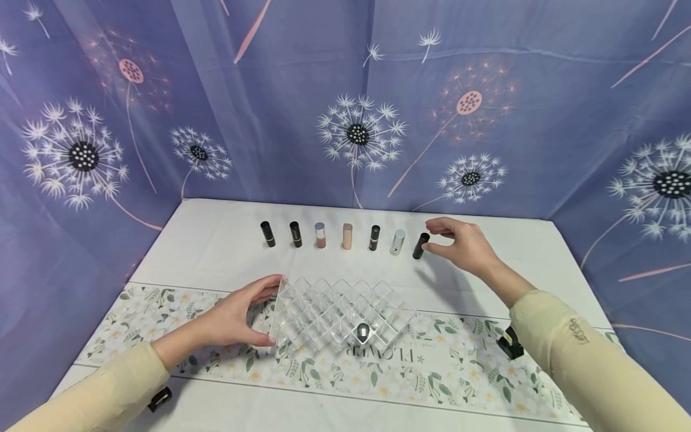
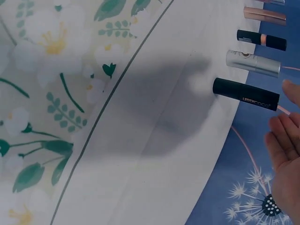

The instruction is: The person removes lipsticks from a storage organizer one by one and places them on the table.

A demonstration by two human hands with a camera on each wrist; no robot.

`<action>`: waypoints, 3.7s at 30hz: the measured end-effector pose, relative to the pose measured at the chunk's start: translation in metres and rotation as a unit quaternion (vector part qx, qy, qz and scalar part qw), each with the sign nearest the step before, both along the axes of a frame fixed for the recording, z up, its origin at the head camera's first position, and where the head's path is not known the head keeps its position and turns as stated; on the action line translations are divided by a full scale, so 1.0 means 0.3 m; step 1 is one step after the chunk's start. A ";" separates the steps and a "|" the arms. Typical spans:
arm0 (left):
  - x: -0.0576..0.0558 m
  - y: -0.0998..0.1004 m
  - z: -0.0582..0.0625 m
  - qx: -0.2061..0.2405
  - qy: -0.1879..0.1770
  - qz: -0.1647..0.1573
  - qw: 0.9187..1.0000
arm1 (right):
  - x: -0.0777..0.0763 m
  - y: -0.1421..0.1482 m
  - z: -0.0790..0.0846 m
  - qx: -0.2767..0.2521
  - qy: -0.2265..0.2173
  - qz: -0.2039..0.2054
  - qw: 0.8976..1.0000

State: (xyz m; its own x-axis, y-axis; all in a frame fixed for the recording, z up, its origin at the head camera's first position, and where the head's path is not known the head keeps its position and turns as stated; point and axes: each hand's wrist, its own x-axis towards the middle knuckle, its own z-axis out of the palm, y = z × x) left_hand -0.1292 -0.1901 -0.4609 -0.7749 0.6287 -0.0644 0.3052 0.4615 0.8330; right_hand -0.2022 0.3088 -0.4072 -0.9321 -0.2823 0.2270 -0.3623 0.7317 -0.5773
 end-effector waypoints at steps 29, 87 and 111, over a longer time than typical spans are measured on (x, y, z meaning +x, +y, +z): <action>0.002 -0.004 0.002 -0.006 0.004 0.006 1.000 | 0.110 -0.091 0.088 -0.021 0.028 0.062 0.997; -0.005 0.002 0.004 0.000 -0.005 0.007 1.000 | 0.344 -0.312 0.043 -0.034 -0.010 0.204 0.978; -0.006 0.001 0.001 -0.007 0.000 0.010 1.000 | 0.385 -0.336 -0.030 -0.048 -0.038 0.208 0.976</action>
